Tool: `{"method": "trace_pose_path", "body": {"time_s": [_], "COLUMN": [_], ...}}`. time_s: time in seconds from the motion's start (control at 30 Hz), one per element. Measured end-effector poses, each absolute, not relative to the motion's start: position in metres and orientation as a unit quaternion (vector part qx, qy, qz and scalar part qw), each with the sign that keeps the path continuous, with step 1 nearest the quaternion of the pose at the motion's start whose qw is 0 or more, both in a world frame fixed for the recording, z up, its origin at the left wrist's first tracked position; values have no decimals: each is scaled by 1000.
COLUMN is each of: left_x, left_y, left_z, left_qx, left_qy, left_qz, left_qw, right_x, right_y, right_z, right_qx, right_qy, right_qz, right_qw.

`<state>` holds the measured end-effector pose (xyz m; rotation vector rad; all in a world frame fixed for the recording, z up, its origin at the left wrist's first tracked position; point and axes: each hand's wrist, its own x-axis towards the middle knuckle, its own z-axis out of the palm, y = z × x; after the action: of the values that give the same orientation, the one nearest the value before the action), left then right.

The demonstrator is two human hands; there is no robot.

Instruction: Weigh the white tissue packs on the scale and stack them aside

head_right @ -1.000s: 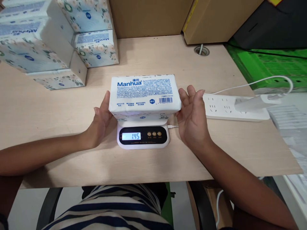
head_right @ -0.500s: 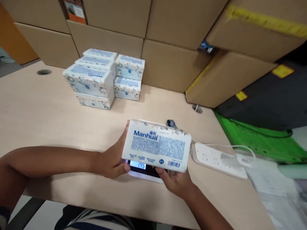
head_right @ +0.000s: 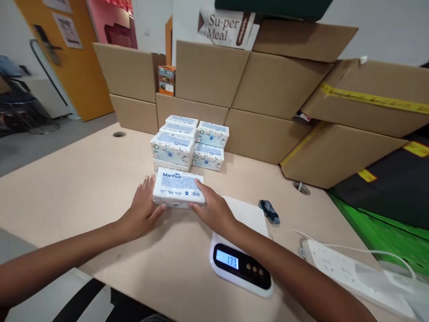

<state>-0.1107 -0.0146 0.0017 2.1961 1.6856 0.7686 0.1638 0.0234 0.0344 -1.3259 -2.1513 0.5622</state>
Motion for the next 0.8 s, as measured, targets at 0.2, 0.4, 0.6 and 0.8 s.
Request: {"method": "trace_pose_path", "body": {"time_s": [0.2, 0.4, 0.6, 0.8], "left_x": [-139, -141, -150, -159], "left_y": [8, 16, 13, 16], "left_z": [-1, 0, -1, -12], "left_qx": [637, 609, 621, 612], "left_qy": [718, 740, 727, 704], "left_qz": [226, 241, 248, 318], "left_qw": [165, 152, 155, 167], "right_x": [96, 79, 115, 149], "right_y": [59, 52, 93, 192], "right_z": [54, 72, 69, 81], "right_qx": [-458, -443, -427, -544], "right_qy": [-888, -892, -898, -832], "right_qz": [19, -83, -80, -79], "right_qw": [26, -43, 66, 74]}}
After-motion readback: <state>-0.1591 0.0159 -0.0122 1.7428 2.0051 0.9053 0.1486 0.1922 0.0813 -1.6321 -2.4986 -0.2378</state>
